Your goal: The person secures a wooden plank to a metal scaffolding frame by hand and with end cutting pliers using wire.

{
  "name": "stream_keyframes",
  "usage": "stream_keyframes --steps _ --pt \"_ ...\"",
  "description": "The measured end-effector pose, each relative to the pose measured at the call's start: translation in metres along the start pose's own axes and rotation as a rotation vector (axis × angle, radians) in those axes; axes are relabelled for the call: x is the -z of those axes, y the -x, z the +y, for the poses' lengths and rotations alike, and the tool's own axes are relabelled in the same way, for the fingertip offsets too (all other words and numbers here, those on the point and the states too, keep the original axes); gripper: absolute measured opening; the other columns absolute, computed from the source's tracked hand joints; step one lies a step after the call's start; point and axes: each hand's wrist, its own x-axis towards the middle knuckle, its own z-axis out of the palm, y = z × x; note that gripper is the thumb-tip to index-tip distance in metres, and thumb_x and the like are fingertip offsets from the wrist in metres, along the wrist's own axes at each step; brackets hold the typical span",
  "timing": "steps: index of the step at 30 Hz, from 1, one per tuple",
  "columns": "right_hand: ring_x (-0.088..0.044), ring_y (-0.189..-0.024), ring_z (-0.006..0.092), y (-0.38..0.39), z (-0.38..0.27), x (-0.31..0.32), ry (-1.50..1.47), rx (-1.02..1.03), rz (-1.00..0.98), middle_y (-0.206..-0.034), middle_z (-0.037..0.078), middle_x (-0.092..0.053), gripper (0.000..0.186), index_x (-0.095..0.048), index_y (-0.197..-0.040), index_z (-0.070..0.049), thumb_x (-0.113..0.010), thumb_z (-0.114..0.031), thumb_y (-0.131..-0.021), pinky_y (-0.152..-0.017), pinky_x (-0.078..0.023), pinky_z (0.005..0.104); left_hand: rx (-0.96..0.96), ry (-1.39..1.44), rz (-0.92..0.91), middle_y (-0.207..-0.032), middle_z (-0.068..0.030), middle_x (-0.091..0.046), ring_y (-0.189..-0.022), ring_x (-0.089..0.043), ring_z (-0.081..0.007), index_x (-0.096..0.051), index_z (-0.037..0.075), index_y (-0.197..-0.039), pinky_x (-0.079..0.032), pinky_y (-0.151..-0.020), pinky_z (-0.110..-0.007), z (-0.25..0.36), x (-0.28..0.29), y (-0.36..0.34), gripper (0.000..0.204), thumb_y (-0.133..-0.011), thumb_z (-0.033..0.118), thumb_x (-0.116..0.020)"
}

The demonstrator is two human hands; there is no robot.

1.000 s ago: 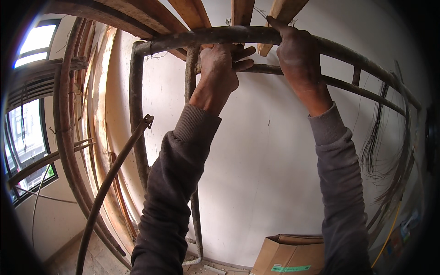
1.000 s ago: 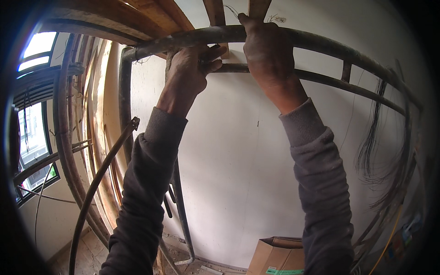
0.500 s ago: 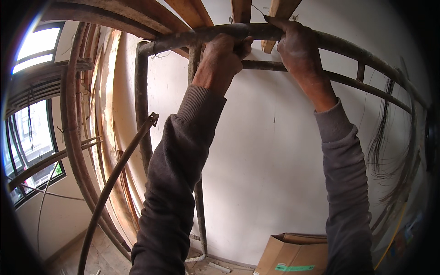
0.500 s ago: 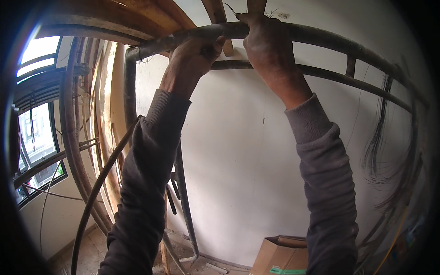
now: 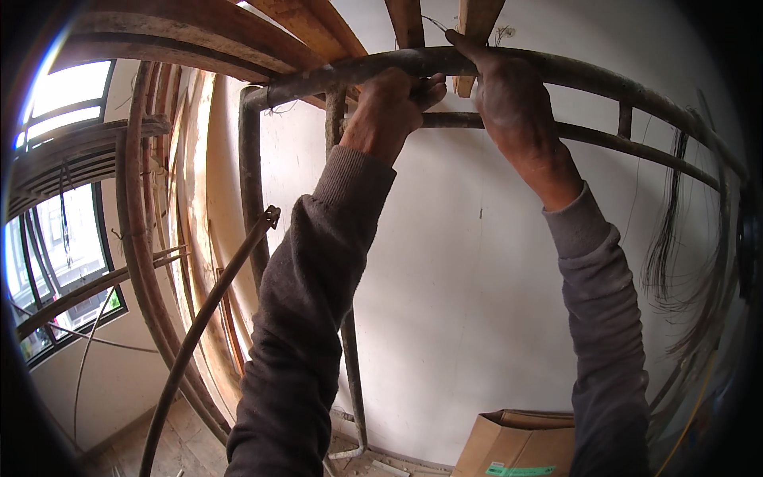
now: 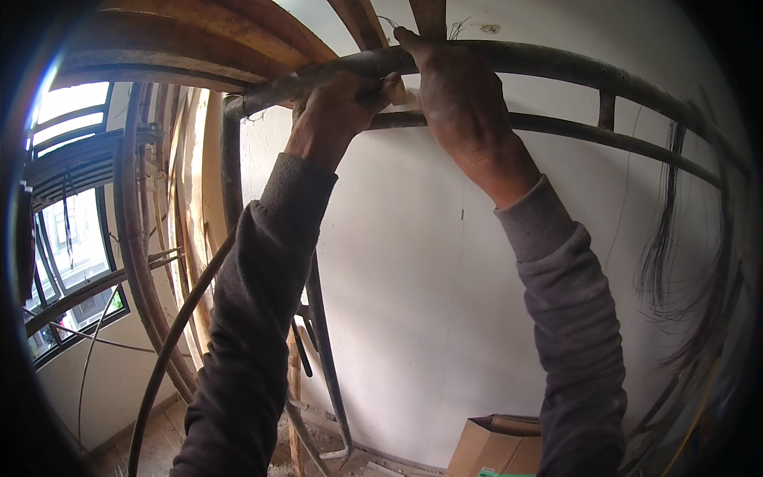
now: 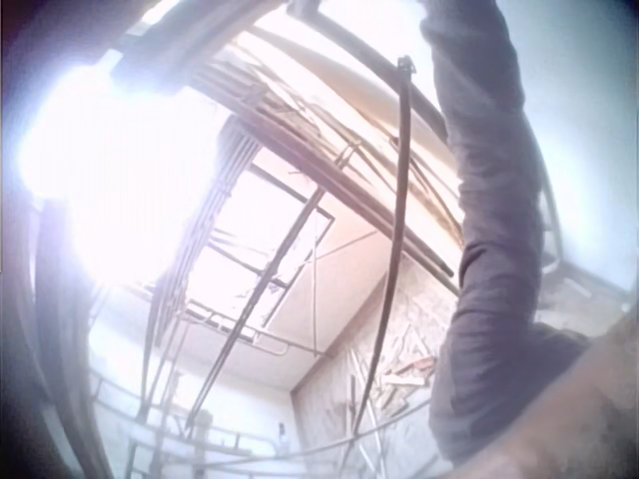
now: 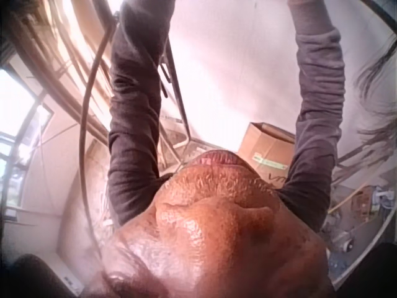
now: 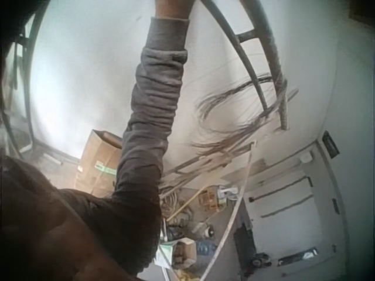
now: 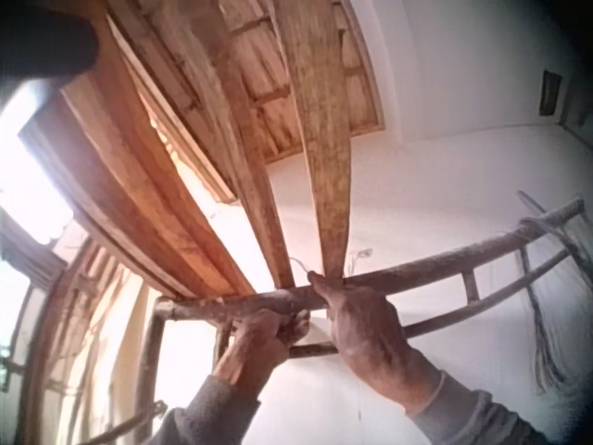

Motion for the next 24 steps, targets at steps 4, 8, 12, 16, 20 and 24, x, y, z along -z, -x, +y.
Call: stream_keyframes --steps 4,8,12,16,20,24 --pt "-0.069 -0.072 0.0313 -0.004 -0.003 -0.004 -0.077 -0.112 -0.063 -0.083 0.023 -0.069 0.045 -0.061 -0.131 -0.008 -0.055 0.003 -0.087 -0.071 -0.058 0.0394 0.331 0.361 0.061 -0.103 -0.0071 -0.065 -0.091 -0.064 -0.0153 -0.063 -0.002 -0.121 -0.056 -0.087 -0.035 0.014 -0.007 -0.003 0.032 -0.098 0.02 -0.059" --pt "-0.07 -0.075 0.0307 -0.013 0.0 -0.012 -0.105 -0.154 -0.064 -0.091 0.024 -0.07 0.05 -0.059 -0.134 -0.012 -0.049 0.007 -0.089 -0.074 -0.059 0.0371 0.432 0.522 0.143 -0.112 -0.0152 -0.059 -0.087 -0.066 -0.0229 -0.052 -0.001 -0.124 -0.062 -0.075 -0.036 0.032 -0.018 -0.007 0.028 -0.101 0.007 -0.039" --pt "-0.07 -0.079 0.028 -0.015 0.006 -0.022 -0.17 -0.249 -0.096 -0.095 0.023 -0.07 0.051 -0.059 -0.135 -0.012 -0.049 0.006 -0.089 -0.076 -0.058 0.0352 0.49 0.646 0.299 -0.115 -0.0199 -0.058 -0.086 -0.067 -0.0262 -0.047 0.0 -0.125 -0.065 -0.07 -0.034 0.032 -0.023 -0.013 0.029 -0.101 0.002 -0.031" --pt "-0.07 -0.083 0.0308 -0.014 0.007 -0.034 -0.232 -0.236 -0.038 -0.095 0.023 -0.07 0.047 -0.061 -0.129 -0.005 -0.055 0.004 -0.084 -0.078 -0.058 0.0378 0.481 0.586 0.205 -0.115 -0.0212 -0.058 -0.086 -0.067 -0.0258 -0.05 -0.001 -0.123 -0.065 -0.072 -0.035 0.023 -0.017 -0.015 0.03 -0.099 0.0 -0.032" --pt "-0.07 -0.087 0.0326 -0.016 0.007 -0.04 -0.204 -0.24 0.012 -0.097 0.023 -0.069 0.044 -0.062 -0.127 -0.002 -0.061 0.0 -0.083 -0.079 -0.057 0.0393 0.281 0.242 -0.039 -0.107 -0.0149 -0.064 -0.089 -0.066 -0.0177 -0.054 -0.001 -0.13 -0.058 -0.07 -0.03 0.02 -0.004 -0.004 0.034 -0.096 0.001 -0.05" --pt "-0.069 -0.083 0.0336 -0.013 0.002 -0.04 -0.18 -0.25 -0.037 -0.094 0.023 -0.069 0.052 -0.058 -0.135 -0.008 -0.053 0.005 -0.084 -0.078 -0.056 0.0394 -0.038 -0.432 -0.144 -0.077 -0.0033 -0.06 -0.068 -0.055 -0.0095 -0.063 0.002 -0.121 -0.047 -0.058 -0.025 0.033 0.008 0.008 0.027 -0.096 0.01 -0.06"
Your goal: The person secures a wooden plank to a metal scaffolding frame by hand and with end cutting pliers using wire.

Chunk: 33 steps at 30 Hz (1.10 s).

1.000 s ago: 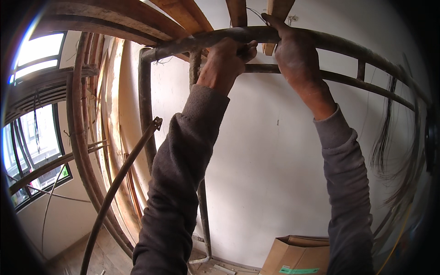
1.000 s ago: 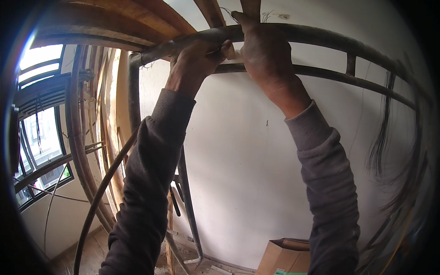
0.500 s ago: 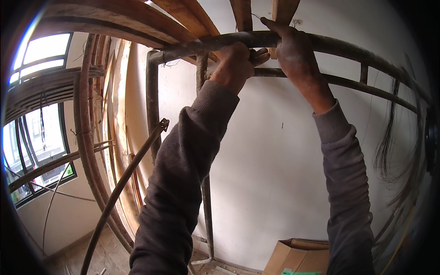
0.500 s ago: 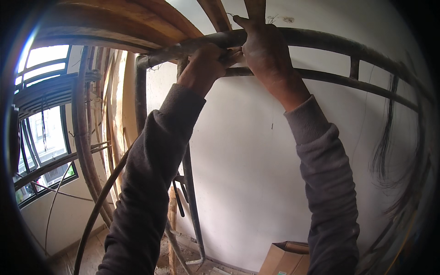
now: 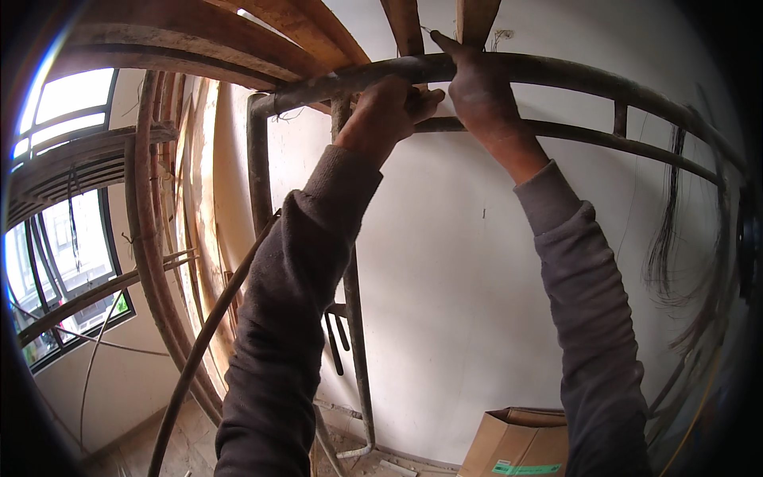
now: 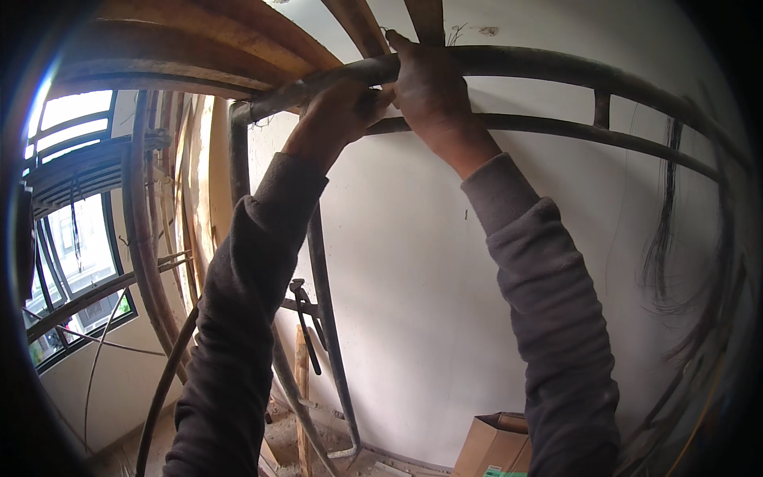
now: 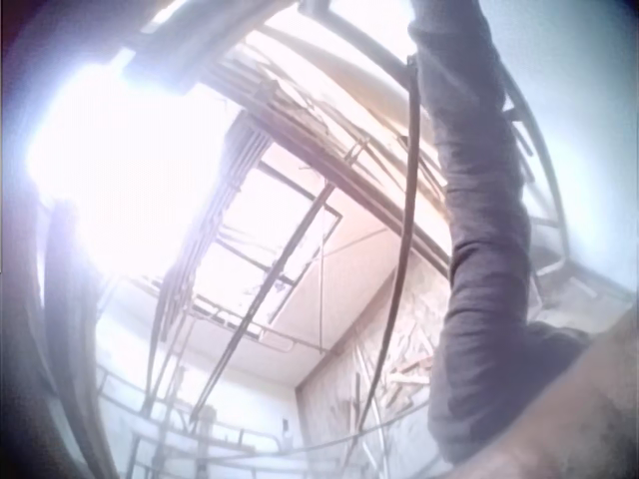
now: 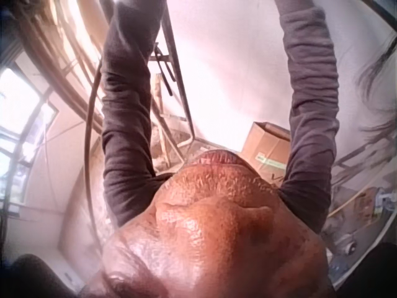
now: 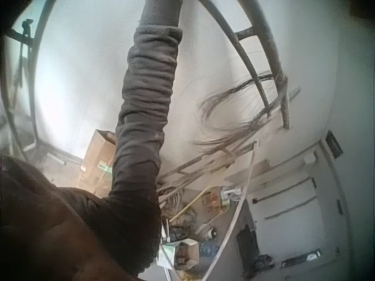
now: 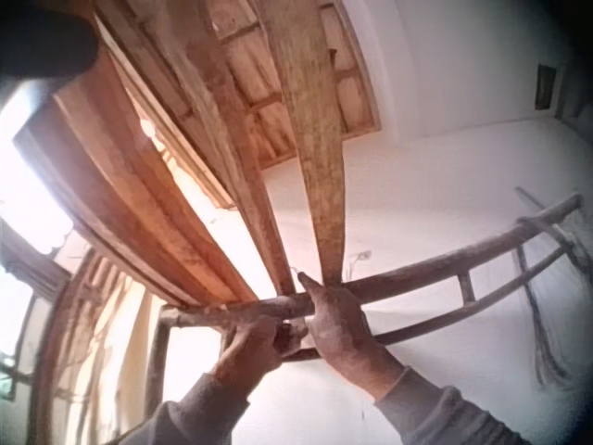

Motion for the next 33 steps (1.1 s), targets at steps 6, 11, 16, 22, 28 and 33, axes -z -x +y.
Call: stream_keyframes --steps 6,11,16,22,28,33 --pt "-0.071 -0.084 0.0324 -0.004 -0.008 0.0 0.051 0.111 0.03 -0.086 0.021 -0.069 0.041 -0.056 -0.123 0.005 -0.064 -0.004 -0.084 -0.075 -0.057 0.04 0.393 0.214 0.036 -0.062 -0.002 -0.054 -0.05 -0.043 -0.0062 -0.062 0.003 -0.092 -0.036 -0.044 -0.024 0.016 0.014 0.01 0.007 -0.091 0.008 -0.056" --pt "-0.071 -0.076 0.0303 -0.014 -0.01 -0.013 0.311 0.119 -0.113 -0.082 0.021 -0.069 0.041 -0.055 -0.119 0.011 -0.065 -0.006 -0.083 -0.066 -0.057 0.0388 0.58 0.6 0.09 -0.061 -0.0039 -0.052 -0.044 -0.038 -0.0056 -0.06 0.003 -0.086 -0.026 -0.037 -0.021 0.018 0.015 0.006 0.008 -0.086 0.003 -0.052" --pt "-0.072 -0.073 0.0297 -0.015 -0.004 -0.02 0.566 0.41 0.057 -0.078 0.018 -0.069 0.029 -0.057 -0.107 0.009 -0.065 -0.008 -0.085 -0.062 -0.059 0.0369 0.605 0.728 0.091 -0.061 -0.0035 -0.051 -0.043 -0.037 -0.0044 -0.058 0.002 -0.087 -0.023 -0.036 -0.02 0.015 0.019 0.019 0.008 -0.088 0.007 -0.052" --pt "-0.07 -0.075 0.035 -0.012 -0.011 -0.009 0.296 0.077 -0.073 -0.078 0.021 -0.067 0.013 -0.058 -0.094 0.003 -0.061 -0.006 -0.085 -0.065 -0.057 0.0421 0.506 0.5 -0.061 -0.061 -0.0039 -0.05 -0.043 -0.041 -0.0065 -0.058 0.001 -0.087 -0.029 -0.035 -0.022 0.022 0.031 0.029 0.01 -0.088 0.009 -0.053" --pt "-0.064 -0.063 0.0196 -0.019 -0.02 0.008 -0.06 -0.404 -0.247 -0.076 0.012 -0.063 0.025 -0.055 -0.112 0.001 -0.047 -0.001 -0.088 -0.05 -0.052 0.0363 0.371 0.35 0.139 -0.064 -0.0078 -0.057 -0.052 -0.058 -0.0145 -0.059 -0.002 -0.083 -0.048 -0.044 -0.028 0.029 0.015 0.024 0.008 -0.085 0.004 -0.055" --pt "-0.067 -0.067 0.0255 -0.017 -0.023 0.015 -0.035 -0.376 -0.241 -0.08 0.017 -0.066 0.025 -0.056 -0.111 0.002 -0.055 -0.002 -0.086 -0.059 -0.055 0.0387 -0.148 0.031 0.155 -0.068 -0.0099 -0.062 -0.062 -0.063 -0.0169 -0.061 -0.006 -0.088 -0.052 -0.056 -0.028 0.022 0.024 0.025 0.017 -0.087 0.009 -0.071"
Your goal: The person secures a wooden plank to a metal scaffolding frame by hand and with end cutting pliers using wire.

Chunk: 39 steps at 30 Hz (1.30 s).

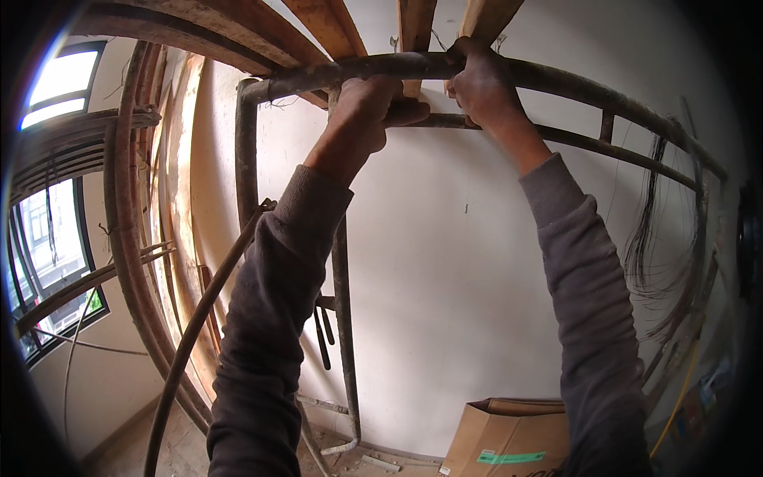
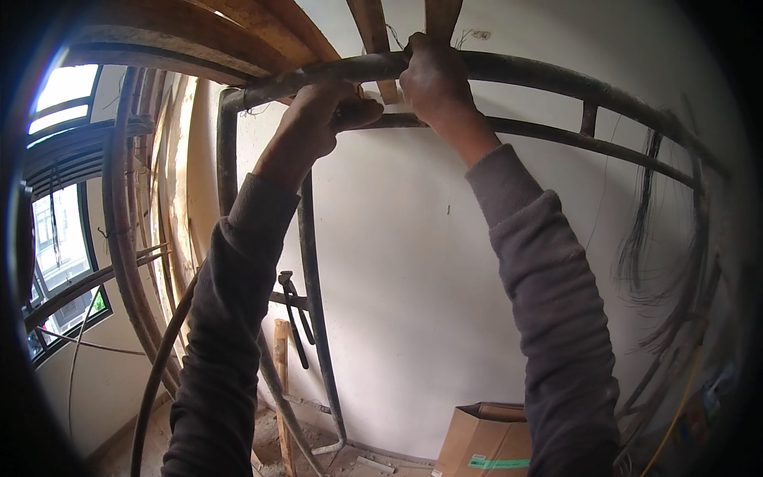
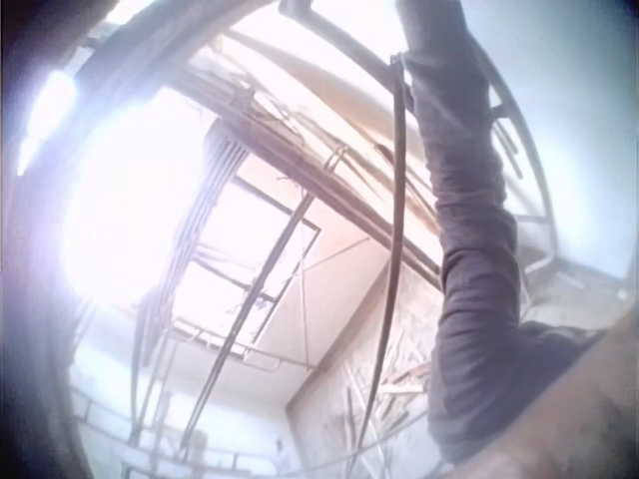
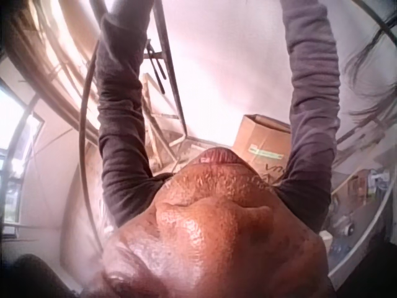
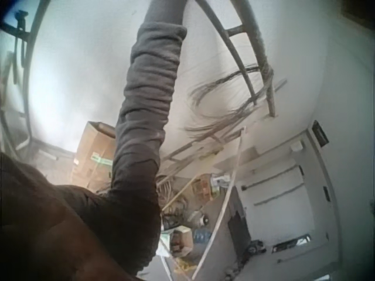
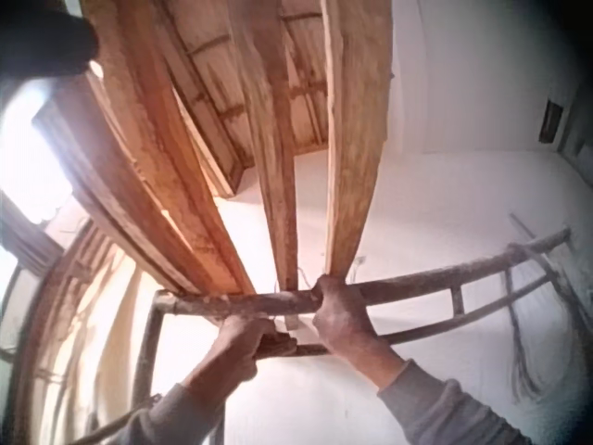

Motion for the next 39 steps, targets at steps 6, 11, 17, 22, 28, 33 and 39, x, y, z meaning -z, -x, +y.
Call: stream_keyframes --steps 6,11,17,22,28,33,39 --pt "-0.068 -0.085 0.0395 0.001 0.008 0.0 0.343 0.226 0.055 -0.088 0.026 -0.067 0.032 -0.059 -0.107 0.002 -0.073 -0.01 -0.081 -0.078 -0.054 0.0438 -0.066 -0.224 0.023 -0.086 -0.0192 -0.069 -0.08 -0.071 -0.0266 -0.065 -0.005 -0.099 -0.055 -0.065 -0.038 -0.012 -0.003 0.014 0.017 -0.086 0.002 -0.073" --pt "-0.069 -0.085 0.0388 0.003 0.016 0.002 0.464 0.376 0.09 -0.087 0.025 -0.068 0.034 -0.06 -0.108 0.002 -0.074 -0.015 -0.083 -0.075 -0.054 0.045 -0.145 -0.363 0.066 -0.076 -0.013 -0.065 -0.07 -0.068 -0.0197 -0.058 -0.007 -0.095 -0.056 -0.062 -0.031 -0.02 -0.006 0.013 0.026 -0.088 0.013 -0.075" --pt "-0.065 -0.063 0.025 0.0 0.008 0.0 0.241 0.12 -0.061 -0.074 0.014 -0.066 0.017 -0.061 -0.1 0.003 -0.062 -0.008 -0.088 -0.061 -0.054 0.0383 0.627 0.739 0.415 -0.091 -0.0164 -0.065 -0.078 -0.071 -0.024 -0.057 -0.009 -0.098 -0.061 -0.074 -0.032 -0.004 -0.026 0.0 0.013 -0.086 -0.006 -0.054" --pt "-0.054 -0.049 0.0155 0.005 0.005 0.011 -0.26 -0.203 -0.238 -0.065 0.003 -0.055 0.015 -0.059 -0.087 0.0 -0.045 0.004 -0.083 -0.041 -0.048 0.0316 0.459 0.741 0.379 -0.088 -0.0118 -0.062 -0.077 -0.07 -0.0228 -0.057 -0.009 -0.107 -0.061 -0.081 -0.032 0.002 -0.028 0.0 0.024 -0.083 -0.005 -0.052" --pt "-0.052 -0.05 0.0127 0.012 0.004 0.001 -0.499 -0.187 -0.14 -0.066 0.004 -0.056 0.023 -0.057 -0.083 -0.001 -0.036 0.008 -0.078 -0.043 -0.051 0.0319 0.322 0.189 0.335 -0.088 -0.0114 -0.066 -0.074 -0.067 -0.0152 -0.064 -0.009 -0.104 -0.057 -0.077 -0.029 -0.012 -0.031 0.009 0.024 -0.081 -0.004 -0.058" --pt "-0.066 -0.063 0.0201 0.006 0.019 -0.005 -0.326 -0.114 -0.036 -0.071 0.011 -0.065 0.016 -0.061 -0.086 0.001 -0.047 0.008 -0.083 -0.056 -0.054 0.0347 0.165 -0.116 0.336 -0.088 -0.0124 -0.07 -0.077 -0.068 -0.0209 -0.071 -0.002 -0.101 -0.056 -0.073 -0.033 -0.031 -0.024 0.009 0.022 -0.081 -0.001 -0.063" --pt "-0.07 -0.072 0.0293 0.009 0.028 -0.014 0.076 0.368 0.319 -0.078 0.019 -0.069 0.024 -0.064 -0.1 0.002 -0.045 0.006 -0.086 -0.072 -0.056 0.0378 -0.213 -0.577 0.334 -0.104 -0.0106 -0.069 -0.094 -0.068 -0.0306 -0.07 0.005 -0.101 -0.054 -0.076 -0.04 -0.04 -0.024 0.013 0.017 -0.087 0.0 -0.062"
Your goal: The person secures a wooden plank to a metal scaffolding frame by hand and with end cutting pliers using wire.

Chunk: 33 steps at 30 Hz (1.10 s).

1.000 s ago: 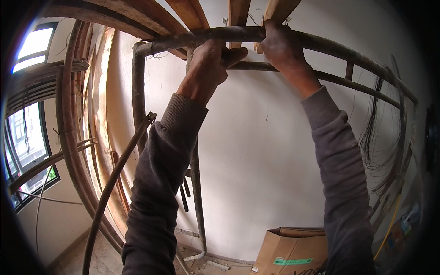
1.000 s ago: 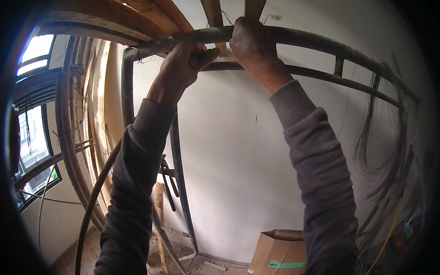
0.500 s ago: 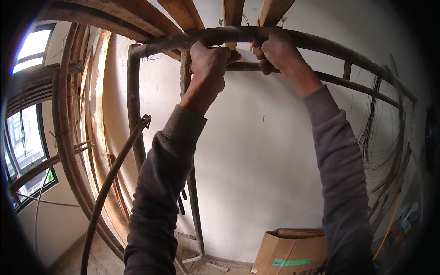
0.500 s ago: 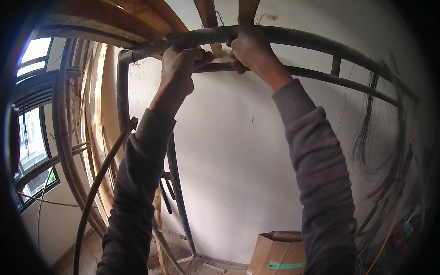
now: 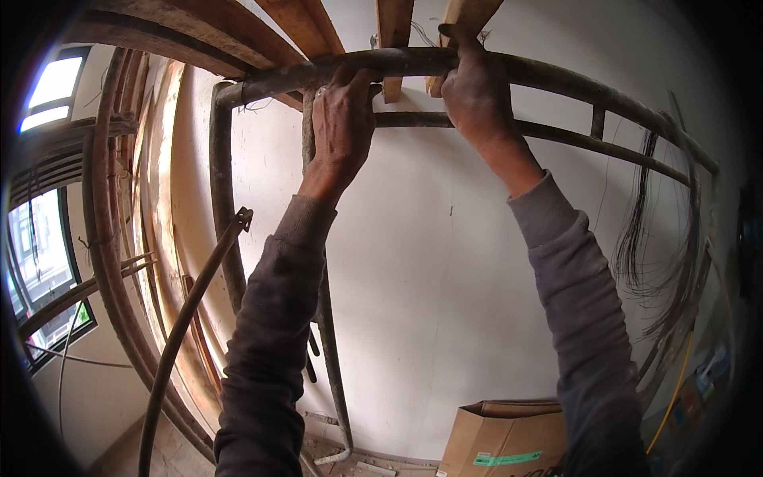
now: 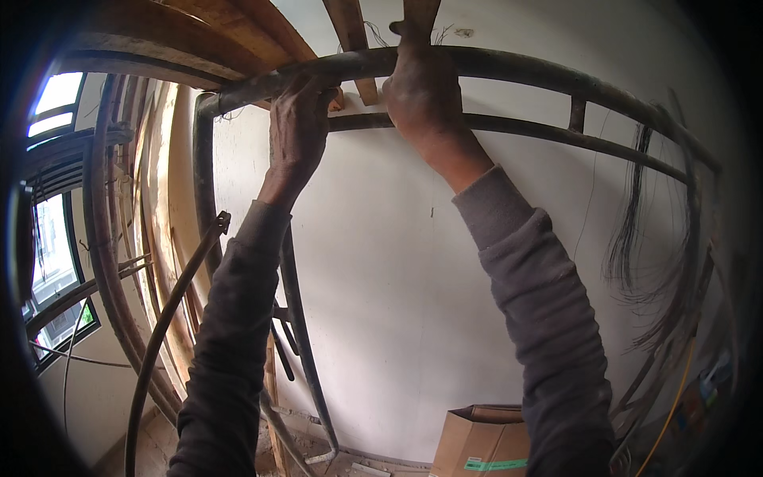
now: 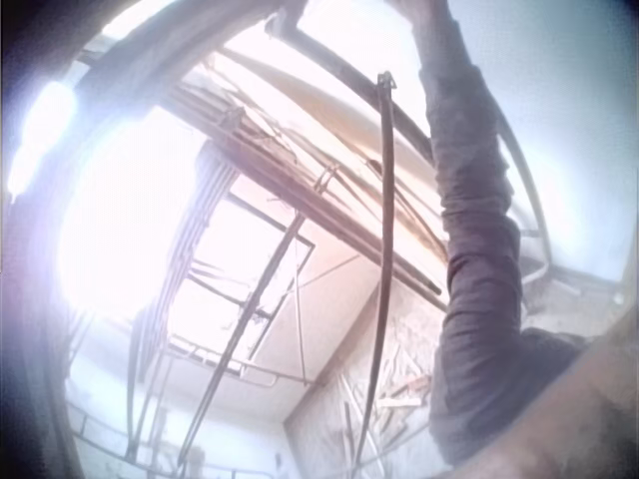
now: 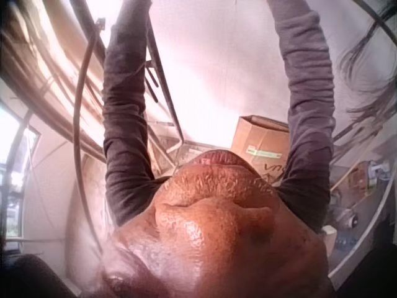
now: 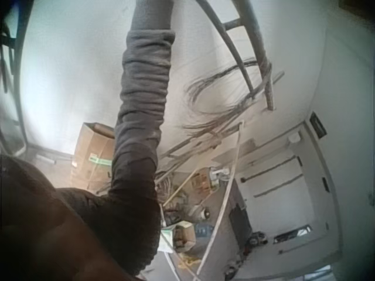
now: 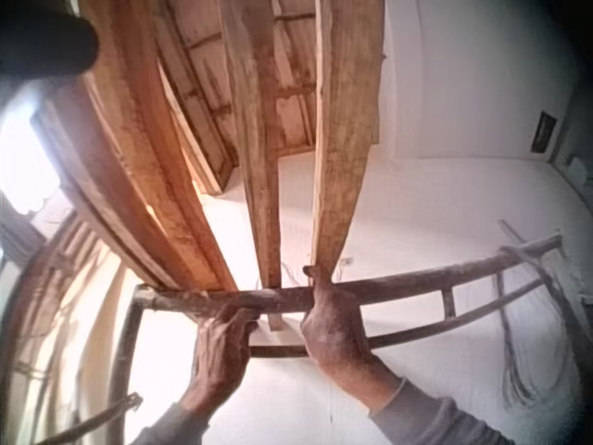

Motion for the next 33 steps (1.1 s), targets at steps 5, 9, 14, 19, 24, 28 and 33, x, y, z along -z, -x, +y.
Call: stream_keyframes --steps 5,9,14,19,24,28,33 --pt "-0.07 -0.083 0.0376 0.0 -0.006 0.009 0.148 0.211 -0.024 -0.089 0.025 -0.07 0.034 -0.063 -0.118 0.004 -0.052 0.004 -0.087 -0.08 -0.056 0.0442 -0.043 -0.123 -0.089 -0.105 -0.012 -0.065 -0.094 -0.066 -0.0343 -0.061 0.005 -0.104 -0.053 -0.072 -0.045 0.001 0.001 0.012 0.021 -0.086 -0.006 -0.057" --pt "-0.069 -0.084 0.0386 -0.005 -0.002 0.017 0.298 0.305 -0.043 -0.091 0.027 -0.07 0.03 -0.066 -0.113 0.004 -0.054 0.005 -0.085 -0.08 -0.057 0.0426 -0.093 -0.062 -0.029 -0.105 -0.0137 -0.063 -0.087 -0.067 -0.0356 -0.058 0.004 -0.105 -0.054 -0.069 -0.045 0.006 -0.007 0.015 0.024 -0.086 -0.009 -0.053" --pt "-0.068 -0.072 0.0358 -0.022 -0.002 0.009 0.165 0.122 -0.183 -0.082 0.024 -0.069 0.03 -0.065 -0.11 0.005 -0.056 0.005 -0.081 -0.074 -0.056 0.0408 -0.064 0.07 0.037 -0.099 -0.0162 -0.066 -0.083 -0.068 -0.0353 -0.058 0.002 -0.104 -0.055 -0.068 -0.043 0.015 -0.01 0.012 0.022 -0.086 -0.01 -0.053" --pt "-0.07 -0.074 0.0315 -0.03 -0.013 0.002 0.051 -0.143 -0.29 -0.081 0.021 -0.07 0.018 -0.065 -0.097 0.003 -0.059 -0.001 -0.081 -0.068 -0.057 0.0383 -0.024 0.143 0.082 -0.093 -0.0155 -0.068 -0.081 -0.071 -0.0295 -0.06 0.001 -0.104 -0.056 -0.069 -0.04 0.018 -0.014 0.004 0.018 -0.089 -0.007 -0.055" --pt "-0.059 -0.056 0.0137 -0.019 -0.027 0.012 -0.365 -0.579 -0.339 -0.081 0.013 -0.069 0.024 -0.062 -0.108 0.004 -0.049 -0.003 -0.088 -0.046 -0.046 0.0295 -0.008 0.152 0.127 -0.09 -0.0121 -0.069 -0.074 -0.07 -0.0237 -0.062 0.002 -0.101 -0.054 -0.065 -0.037 0.016 -0.016 0.004 0.015 -0.09 -0.006 -0.056" --pt "-0.051 -0.051 0.011 -0.018 -0.027 0.017 -0.679 -0.842 -0.369 -0.074 0.008 -0.064 0.021 -0.064 -0.1 0.001 -0.049 -0.004 -0.086 -0.044 -0.039 0.0268 0.044 0.151 0.124 -0.085 -0.0105 -0.069 -0.073 -0.07 -0.0234 -0.062 0.003 -0.098 -0.053 -0.064 -0.037 0.015 -0.019 0.005 0.013 -0.09 -0.005 -0.057" --pt "-0.052 -0.058 0.0123 -0.006 -0.025 0.001 -0.574 -0.651 -0.272 -0.067 0.004 -0.06 0.021 -0.069 -0.087 -0.002 -0.049 -0.001 -0.08 -0.054 -0.042 0.0292 0.01 0.151 0.123 -0.081 -0.0105 -0.068 -0.07 -0.068 -0.0229 -0.062 0.003 -0.098 -0.052 -0.062 -0.036 0.017 -0.017 0.003 0.013 -0.089 -0.006 -0.058"
